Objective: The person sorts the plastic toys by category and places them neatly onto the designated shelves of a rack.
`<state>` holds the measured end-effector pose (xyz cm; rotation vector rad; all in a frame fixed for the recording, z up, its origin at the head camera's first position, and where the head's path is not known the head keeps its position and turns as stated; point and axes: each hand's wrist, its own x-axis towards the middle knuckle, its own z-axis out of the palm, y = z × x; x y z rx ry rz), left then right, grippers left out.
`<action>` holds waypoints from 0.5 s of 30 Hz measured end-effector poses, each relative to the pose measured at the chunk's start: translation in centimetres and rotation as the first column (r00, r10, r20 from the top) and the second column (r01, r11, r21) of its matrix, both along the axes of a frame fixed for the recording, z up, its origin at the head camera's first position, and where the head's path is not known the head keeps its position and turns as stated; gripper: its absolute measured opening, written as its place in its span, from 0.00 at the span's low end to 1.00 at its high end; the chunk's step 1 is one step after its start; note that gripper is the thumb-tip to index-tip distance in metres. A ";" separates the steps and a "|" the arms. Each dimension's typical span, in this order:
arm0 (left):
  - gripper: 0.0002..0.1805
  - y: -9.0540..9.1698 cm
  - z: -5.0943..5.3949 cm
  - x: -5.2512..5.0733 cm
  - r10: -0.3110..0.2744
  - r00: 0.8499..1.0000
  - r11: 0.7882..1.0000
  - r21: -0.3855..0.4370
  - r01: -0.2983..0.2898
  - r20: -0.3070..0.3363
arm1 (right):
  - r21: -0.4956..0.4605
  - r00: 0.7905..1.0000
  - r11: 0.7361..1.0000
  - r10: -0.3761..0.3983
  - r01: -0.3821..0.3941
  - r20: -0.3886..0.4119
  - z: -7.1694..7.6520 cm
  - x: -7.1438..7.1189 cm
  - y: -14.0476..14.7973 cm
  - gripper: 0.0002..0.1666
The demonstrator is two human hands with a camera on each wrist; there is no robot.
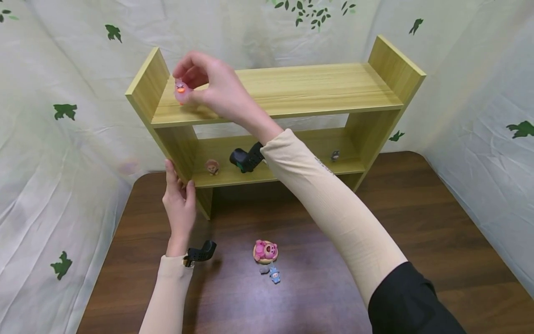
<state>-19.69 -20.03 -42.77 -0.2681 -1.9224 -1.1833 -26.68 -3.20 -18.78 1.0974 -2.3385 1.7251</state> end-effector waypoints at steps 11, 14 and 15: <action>0.42 0.0 0.0 0.1 0.007 1.000 1.000 -0.003 -0.008 -0.003 | 0.016 0.999 1.000 0.018 -0.018 0.027 -0.2 -0.2 -0.2 0.14; 0.42 0.1 0.0 0.1 0.008 1.000 1.000 -0.005 -0.008 -0.003 | -0.002 0.999 1.000 0.027 -0.027 0.045 -0.3 -0.2 -0.1 0.14; 0.42 0.1 0.0 0.1 0.007 1.000 1.000 -0.006 -0.007 -0.004 | -0.005 0.998 1.000 0.026 -0.026 0.049 -0.3 -0.2 -0.1 0.14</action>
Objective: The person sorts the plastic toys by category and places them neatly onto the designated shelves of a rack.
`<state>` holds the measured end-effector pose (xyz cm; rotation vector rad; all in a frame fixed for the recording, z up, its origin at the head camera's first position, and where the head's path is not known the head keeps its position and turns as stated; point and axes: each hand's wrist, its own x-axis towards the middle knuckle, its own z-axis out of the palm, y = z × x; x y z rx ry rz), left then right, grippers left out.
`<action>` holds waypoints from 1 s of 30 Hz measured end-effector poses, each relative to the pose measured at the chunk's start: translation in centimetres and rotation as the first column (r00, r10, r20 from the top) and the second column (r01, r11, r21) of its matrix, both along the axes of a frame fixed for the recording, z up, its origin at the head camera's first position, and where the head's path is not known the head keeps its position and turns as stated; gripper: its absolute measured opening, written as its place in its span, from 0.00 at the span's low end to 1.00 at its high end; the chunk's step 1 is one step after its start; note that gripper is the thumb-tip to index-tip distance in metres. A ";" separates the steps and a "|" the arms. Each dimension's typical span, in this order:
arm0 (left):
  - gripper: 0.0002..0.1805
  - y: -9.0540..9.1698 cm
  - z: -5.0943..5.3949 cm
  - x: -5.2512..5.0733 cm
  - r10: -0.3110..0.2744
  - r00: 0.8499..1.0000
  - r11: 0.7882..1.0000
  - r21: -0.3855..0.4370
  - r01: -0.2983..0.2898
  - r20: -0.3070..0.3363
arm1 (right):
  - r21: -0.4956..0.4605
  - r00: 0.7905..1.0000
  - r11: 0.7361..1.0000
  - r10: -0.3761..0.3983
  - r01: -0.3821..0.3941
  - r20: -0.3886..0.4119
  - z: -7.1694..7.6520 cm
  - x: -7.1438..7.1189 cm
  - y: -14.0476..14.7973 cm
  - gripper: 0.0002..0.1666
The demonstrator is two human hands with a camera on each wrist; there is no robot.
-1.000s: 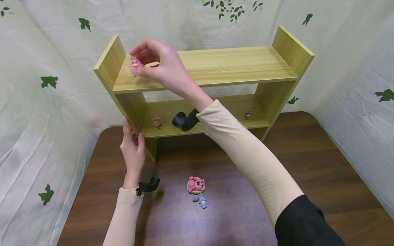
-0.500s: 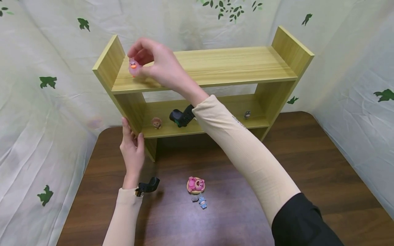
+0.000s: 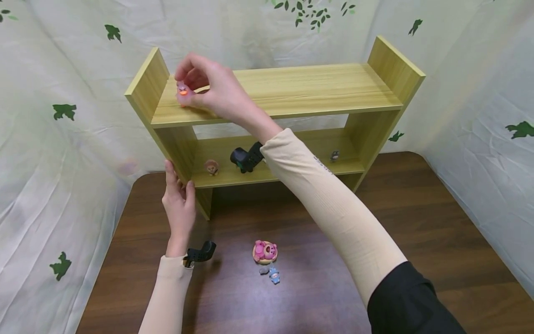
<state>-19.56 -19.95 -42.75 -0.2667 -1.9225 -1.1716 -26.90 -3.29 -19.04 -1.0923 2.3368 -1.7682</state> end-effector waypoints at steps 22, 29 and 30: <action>0.43 -0.1 -0.1 -0.1 -0.006 1.000 1.000 0.012 0.006 0.003 | 0.029 0.999 0.999 -0.018 0.018 0.026 0.0 0.1 0.1 0.20; 0.43 0.0 -0.1 -0.1 -0.001 1.000 1.000 0.011 0.001 -0.003 | 0.010 0.998 1.000 -0.004 0.003 0.064 0.0 0.2 0.2 0.22; 0.43 0.0 -0.1 -0.1 -0.001 1.000 1.000 0.011 0.001 -0.004 | 0.010 0.998 1.000 -0.001 0.001 0.066 0.0 0.2 0.2 0.22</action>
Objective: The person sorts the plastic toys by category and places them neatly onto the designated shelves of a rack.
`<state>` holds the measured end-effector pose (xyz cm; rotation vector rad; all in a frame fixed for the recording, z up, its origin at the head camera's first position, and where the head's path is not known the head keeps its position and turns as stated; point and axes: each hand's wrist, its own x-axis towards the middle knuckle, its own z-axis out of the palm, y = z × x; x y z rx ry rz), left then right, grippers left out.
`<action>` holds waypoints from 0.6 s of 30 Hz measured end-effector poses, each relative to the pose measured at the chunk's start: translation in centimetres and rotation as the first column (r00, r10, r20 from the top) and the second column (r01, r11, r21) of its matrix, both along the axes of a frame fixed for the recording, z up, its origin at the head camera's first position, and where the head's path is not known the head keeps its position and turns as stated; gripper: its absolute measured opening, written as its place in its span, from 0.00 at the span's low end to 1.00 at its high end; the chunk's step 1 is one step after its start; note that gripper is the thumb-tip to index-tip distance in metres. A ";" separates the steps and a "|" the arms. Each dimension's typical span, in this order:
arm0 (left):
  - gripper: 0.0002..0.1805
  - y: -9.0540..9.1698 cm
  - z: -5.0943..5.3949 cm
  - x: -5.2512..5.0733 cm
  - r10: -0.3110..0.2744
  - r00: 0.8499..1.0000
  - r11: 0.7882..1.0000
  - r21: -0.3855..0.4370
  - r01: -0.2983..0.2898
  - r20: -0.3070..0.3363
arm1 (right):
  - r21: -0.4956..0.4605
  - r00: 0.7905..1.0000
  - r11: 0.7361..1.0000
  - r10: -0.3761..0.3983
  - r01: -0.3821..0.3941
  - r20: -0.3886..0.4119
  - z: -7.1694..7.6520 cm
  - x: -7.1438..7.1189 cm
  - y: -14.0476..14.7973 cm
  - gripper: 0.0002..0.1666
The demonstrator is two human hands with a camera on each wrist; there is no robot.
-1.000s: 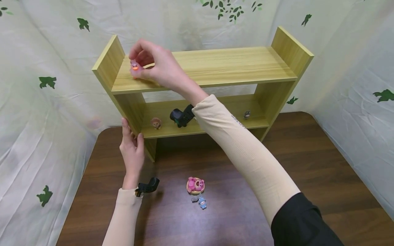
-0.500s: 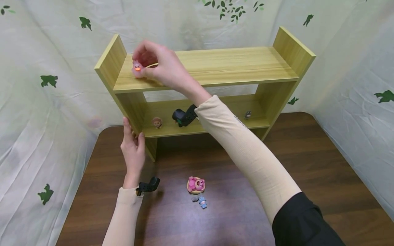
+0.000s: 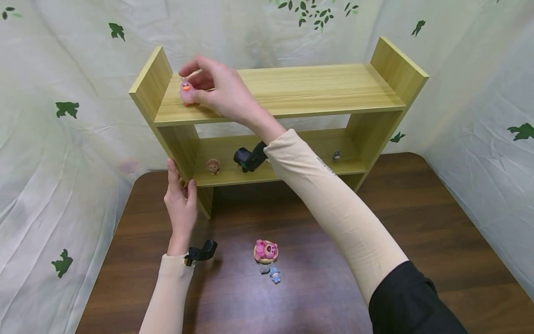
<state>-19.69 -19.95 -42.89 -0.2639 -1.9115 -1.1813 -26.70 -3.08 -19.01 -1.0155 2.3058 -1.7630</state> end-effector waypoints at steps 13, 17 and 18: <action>0.43 0.0 -0.1 0.0 0.006 1.000 1.000 -0.009 -0.006 -0.004 | 0.034 1.000 0.999 -0.020 0.020 -0.002 0.0 -0.2 -0.1 0.23; 0.42 0.0 0.0 0.0 0.009 1.000 1.000 -0.012 -0.009 0.001 | 0.025 0.999 0.999 -0.033 0.033 -0.017 0.0 -0.1 0.1 0.23; 0.42 -0.1 0.0 -0.1 0.007 1.000 1.000 -0.010 -0.007 0.003 | 0.019 0.999 0.999 -0.037 0.038 -0.025 -0.1 -0.1 0.2 0.22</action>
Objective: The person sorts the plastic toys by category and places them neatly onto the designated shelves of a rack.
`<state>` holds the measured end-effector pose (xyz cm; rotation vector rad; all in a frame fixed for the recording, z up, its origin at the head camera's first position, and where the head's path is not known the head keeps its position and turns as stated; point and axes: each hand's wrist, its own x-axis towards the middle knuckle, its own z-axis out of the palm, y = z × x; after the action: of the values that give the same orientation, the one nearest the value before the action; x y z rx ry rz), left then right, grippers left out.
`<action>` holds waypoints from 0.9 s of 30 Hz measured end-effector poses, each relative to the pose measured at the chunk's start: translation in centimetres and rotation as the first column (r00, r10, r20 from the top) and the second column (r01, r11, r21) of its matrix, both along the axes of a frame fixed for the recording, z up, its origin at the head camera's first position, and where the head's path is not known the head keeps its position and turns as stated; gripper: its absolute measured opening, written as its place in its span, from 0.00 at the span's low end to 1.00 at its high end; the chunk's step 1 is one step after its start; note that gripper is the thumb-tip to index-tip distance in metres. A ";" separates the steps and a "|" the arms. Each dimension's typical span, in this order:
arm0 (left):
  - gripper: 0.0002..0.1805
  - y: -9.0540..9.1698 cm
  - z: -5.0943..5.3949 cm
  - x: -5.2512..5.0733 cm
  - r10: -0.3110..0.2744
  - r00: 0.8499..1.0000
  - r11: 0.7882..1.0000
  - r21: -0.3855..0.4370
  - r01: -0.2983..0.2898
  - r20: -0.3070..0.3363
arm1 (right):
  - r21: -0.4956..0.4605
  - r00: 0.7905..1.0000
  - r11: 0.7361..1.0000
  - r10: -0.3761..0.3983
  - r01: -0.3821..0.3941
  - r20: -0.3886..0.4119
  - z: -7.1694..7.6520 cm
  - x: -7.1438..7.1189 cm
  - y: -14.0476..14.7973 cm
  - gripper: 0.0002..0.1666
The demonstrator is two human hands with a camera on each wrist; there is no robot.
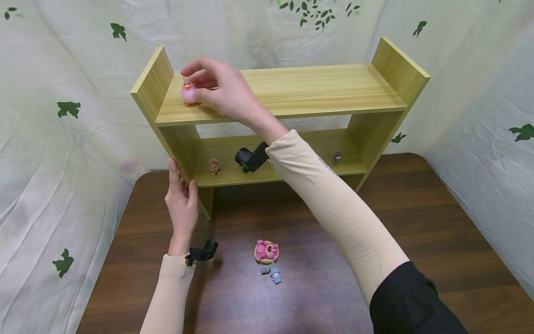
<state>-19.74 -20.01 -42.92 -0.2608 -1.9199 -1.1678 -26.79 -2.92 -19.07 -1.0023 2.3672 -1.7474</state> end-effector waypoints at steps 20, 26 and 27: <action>0.41 0.1 0.0 0.1 -0.009 1.000 1.000 0.008 0.009 0.000 | -0.297 0.983 0.950 0.043 -0.095 -0.178 -1.0 2.3 3.0 0.13; 0.42 0.1 0.0 0.1 0.001 1.000 1.000 0.006 -0.001 -0.013 | -0.320 0.983 0.940 0.070 -0.122 -0.168 -1.9 3.5 4.2 0.13; 0.42 0.1 0.0 0.1 0.002 1.000 1.000 0.006 -0.002 -0.013 | -0.319 0.985 0.940 0.073 -0.120 -0.156 -2.0 3.7 4.4 0.13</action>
<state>-19.66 -19.93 -42.90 -0.2621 -1.9048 -1.1678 -23.10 1.48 -21.02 -1.2999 2.0963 -2.1453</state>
